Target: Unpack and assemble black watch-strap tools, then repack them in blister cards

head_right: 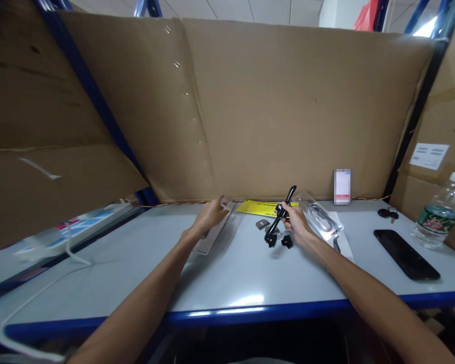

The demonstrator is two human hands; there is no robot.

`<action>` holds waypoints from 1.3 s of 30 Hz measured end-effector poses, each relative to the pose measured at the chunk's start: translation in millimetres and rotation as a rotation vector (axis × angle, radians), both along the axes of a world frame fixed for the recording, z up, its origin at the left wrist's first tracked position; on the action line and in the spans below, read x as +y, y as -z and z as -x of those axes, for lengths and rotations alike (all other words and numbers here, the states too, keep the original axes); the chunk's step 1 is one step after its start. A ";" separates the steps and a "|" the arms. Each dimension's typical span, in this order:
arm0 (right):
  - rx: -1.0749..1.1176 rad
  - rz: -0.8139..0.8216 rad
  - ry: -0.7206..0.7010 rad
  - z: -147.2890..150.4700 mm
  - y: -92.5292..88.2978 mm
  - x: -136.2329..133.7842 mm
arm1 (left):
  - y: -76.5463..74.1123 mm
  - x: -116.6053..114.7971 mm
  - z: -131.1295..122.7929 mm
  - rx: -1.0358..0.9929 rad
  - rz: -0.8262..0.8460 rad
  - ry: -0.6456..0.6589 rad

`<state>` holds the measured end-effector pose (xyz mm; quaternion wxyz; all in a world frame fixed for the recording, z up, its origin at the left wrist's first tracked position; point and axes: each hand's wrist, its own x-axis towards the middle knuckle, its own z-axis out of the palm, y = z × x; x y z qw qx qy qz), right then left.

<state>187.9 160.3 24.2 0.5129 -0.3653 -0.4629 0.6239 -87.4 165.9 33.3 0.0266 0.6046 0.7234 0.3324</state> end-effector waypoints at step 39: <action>-1.042 -0.957 0.275 -8.6 -10.4 -7.8 | 41.4 -25.7 -120.8 -0.670 -0.090 0.562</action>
